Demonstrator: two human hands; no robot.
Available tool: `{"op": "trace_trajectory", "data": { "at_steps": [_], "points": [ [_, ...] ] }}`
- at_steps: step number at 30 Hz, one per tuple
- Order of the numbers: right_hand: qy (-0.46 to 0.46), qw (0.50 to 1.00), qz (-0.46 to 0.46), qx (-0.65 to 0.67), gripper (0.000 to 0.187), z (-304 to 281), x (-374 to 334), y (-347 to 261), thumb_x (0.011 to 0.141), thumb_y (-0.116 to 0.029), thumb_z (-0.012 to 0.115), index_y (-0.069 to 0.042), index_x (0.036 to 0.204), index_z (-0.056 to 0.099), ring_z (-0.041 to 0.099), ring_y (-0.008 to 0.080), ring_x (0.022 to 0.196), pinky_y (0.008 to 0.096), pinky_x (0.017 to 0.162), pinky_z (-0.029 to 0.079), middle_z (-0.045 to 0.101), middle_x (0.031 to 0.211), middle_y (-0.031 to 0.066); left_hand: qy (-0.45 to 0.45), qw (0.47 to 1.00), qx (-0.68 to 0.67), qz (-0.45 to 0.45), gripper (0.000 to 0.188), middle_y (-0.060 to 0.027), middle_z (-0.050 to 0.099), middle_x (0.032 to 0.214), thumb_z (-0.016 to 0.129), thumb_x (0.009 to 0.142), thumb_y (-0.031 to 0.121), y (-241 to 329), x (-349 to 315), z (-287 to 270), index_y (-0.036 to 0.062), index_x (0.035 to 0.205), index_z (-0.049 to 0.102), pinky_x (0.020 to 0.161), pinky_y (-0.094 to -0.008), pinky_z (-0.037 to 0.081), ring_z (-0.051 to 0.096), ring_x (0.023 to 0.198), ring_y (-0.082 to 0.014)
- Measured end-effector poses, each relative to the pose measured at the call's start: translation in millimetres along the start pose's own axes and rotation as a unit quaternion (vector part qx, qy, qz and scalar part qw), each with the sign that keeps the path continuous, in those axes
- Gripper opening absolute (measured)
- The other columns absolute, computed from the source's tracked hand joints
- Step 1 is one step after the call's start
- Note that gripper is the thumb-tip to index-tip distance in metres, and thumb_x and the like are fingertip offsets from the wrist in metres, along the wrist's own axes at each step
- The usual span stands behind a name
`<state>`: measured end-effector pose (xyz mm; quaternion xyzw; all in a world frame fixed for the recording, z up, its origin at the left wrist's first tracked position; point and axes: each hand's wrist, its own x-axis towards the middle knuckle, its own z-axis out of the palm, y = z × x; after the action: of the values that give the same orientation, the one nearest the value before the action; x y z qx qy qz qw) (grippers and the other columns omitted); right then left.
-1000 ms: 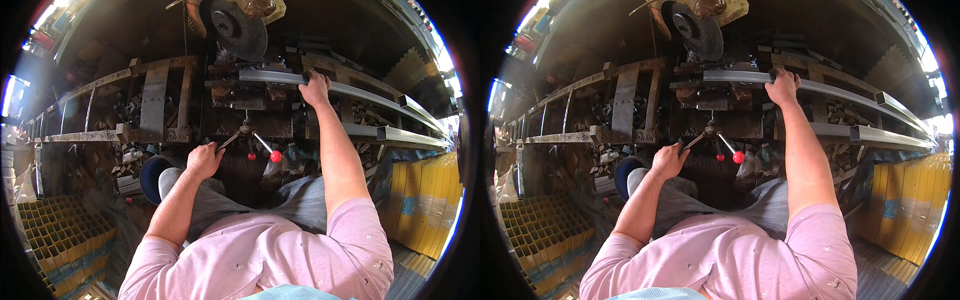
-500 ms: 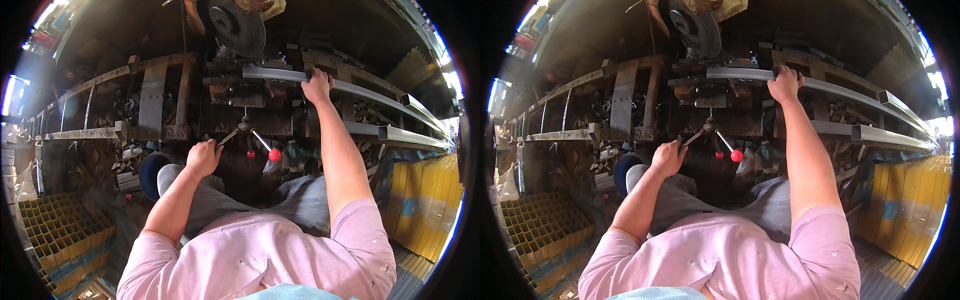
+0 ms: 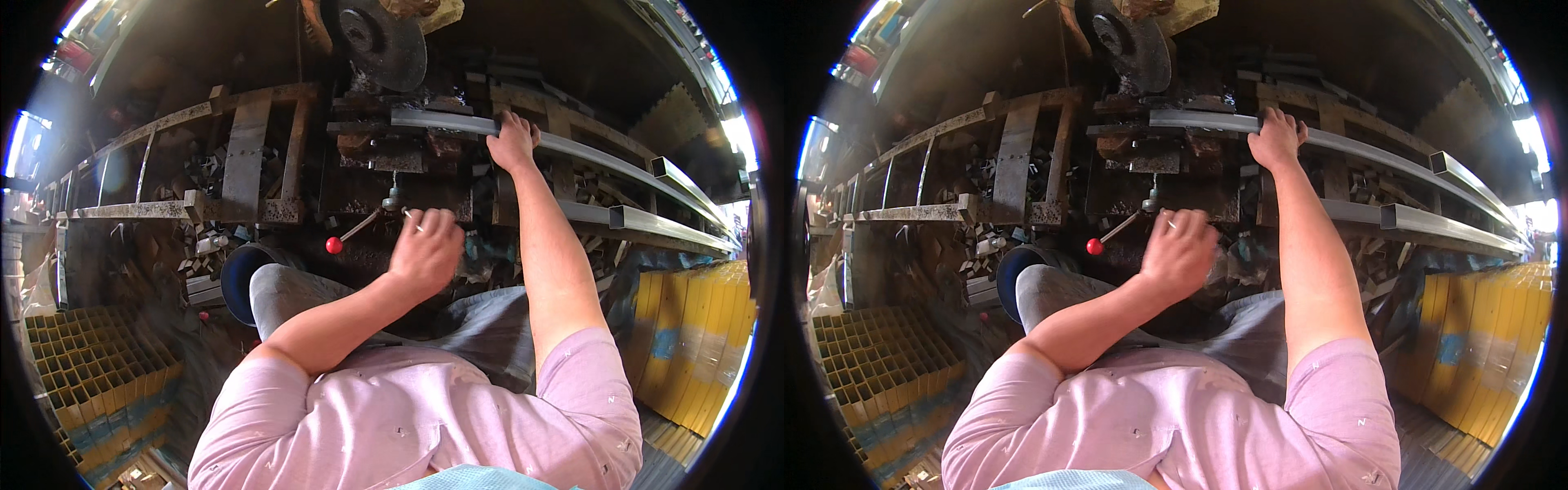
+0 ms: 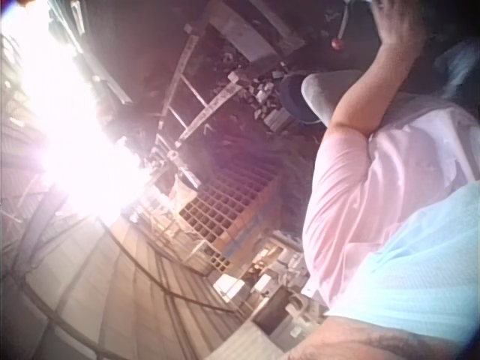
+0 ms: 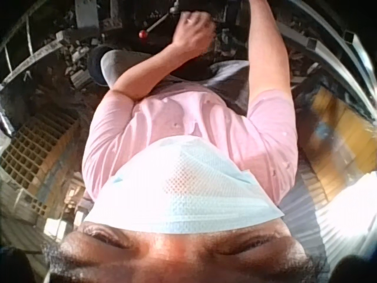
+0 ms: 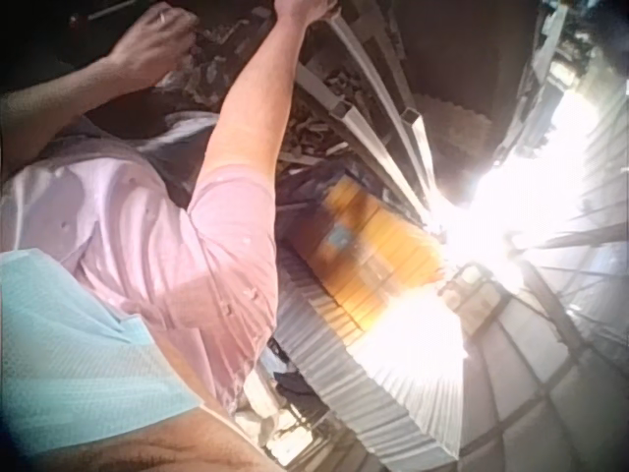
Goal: The person repeatedly positions long metal profiles on a chop saw, secures them, and cuts them to length. After each cut, the person removes the cut piece and places it aside, then repeats the process with additional profiles.
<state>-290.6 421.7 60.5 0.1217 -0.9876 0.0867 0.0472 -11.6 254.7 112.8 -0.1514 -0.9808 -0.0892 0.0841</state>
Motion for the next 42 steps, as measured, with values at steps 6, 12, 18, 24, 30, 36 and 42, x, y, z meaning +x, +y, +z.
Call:
{"op": "trace_trajectory", "data": {
  "at_steps": [6,12,18,24,30,36,42],
  "points": [
    [0.003,1.0,-0.016,0.002,0.063,-7.8,-5.0,-8.3,0.087,-0.026,0.074,-0.005,0.145,0.062,0.054,0.036,0.146,0.0586,0.13,0.027,0.064,0.151,0.0133,-0.166,0.984,-0.064,0.014,0.022,-0.016,0.073,0.114,0.063,0.092,0.02,-22.1,-31.5,244.6,0.0067,0.103,0.077,0.109,-0.0451,0.048,0.066,0.117,-0.0317],
    [-0.007,1.0,-0.006,-0.009,0.066,7.9,-1.4,10.5,0.087,-0.028,0.075,-0.007,0.148,0.06,0.05,0.0325,0.151,0.0615,0.132,0.021,0.06,0.156,0.0107,-0.284,0.94,-0.023,0.188,0.018,-0.0113,0.073,0.097,0.07,0.087,0.024,11.3,-21.4,151.2,0.0081,0.093,0.075,0.091,-0.0437,0.057,0.071,0.098,-0.033],
    [-0.029,0.999,-0.019,0.002,0.067,-4.6,-2.1,1.3,0.086,-0.027,0.076,-0.007,0.147,0.06,0.05,0.034,0.15,0.0613,0.132,0.021,0.062,0.152,0.011,0.18,0.943,-0.231,0.161,0.033,-0.0049,0.062,0.085,0.088,0.078,0.033,-2.5,-5.9,-13.2,0.0125,0.082,0.062,0.081,-0.0448,0.05,0.063,0.086,-0.028],
    [-0.026,0.998,-0.046,0.023,0.067,-3.0,-0.8,-1.2,0.085,-0.028,0.075,-0.007,0.147,0.061,0.051,0.0368,0.148,0.0603,0.131,0.024,0.063,0.152,0.0132,-0.03,0.992,-0.067,0.104,0.024,-0.0055,0.077,0.105,0.075,0.092,0.037,18.3,25.1,85.6,0.0132,0.095,0.077,0.102,-0.044,0.046,0.069,0.105,-0.027],
    [-0.014,0.992,-0.081,0.093,0.062,-3.7,12.0,22.7,0.087,-0.026,0.072,-0.002,0.144,0.063,0.055,0.0421,0.145,0.0575,0.126,0.035,0.066,0.15,0.0217,-0.246,0.958,-0.026,0.142,0.026,-0.0025,0.08,0.119,0.065,0.098,0.027,24.5,42.5,106.3,0.015,0.112,0.083,0.11,-0.0421,0.044,0.069,0.12,-0.0235],
    [0.144,0.927,-0.087,0.336,0.039,-119.1,42.5,-47.6,0.101,-0.022,0.073,-0.001,0.134,0.071,0.075,0.0363,0.12,0.0433,0.106,0.055,0.079,0.126,0.0222,0.059,0.969,-0.218,0.097,0.038,-0.0086,0.073,0.104,0.089,0.08,0.038,-22.4,-11.9,-18.8,0.0082,0.098,0.074,0.106,-0.0469,0.05,0.069,0.113,-0.0321],
    [0.09,0.768,-0.237,0.589,0.041,-282.7,146.1,-183.8,0.108,-0.037,0.068,-0.006,0.134,0.07,0.063,0.0167,0.112,0.0394,0.102,0.047,0.072,0.119,0.0027,0.24,0.906,-0.221,-0.268,0.029,-0.0086,0.066,0.087,0.089,0.088,0.027,-110.7,-62.4,-20.0,0.0071,0.094,0.069,0.081,-0.0448,0.051,0.065,0.084,-0.0289]
  ]
}}
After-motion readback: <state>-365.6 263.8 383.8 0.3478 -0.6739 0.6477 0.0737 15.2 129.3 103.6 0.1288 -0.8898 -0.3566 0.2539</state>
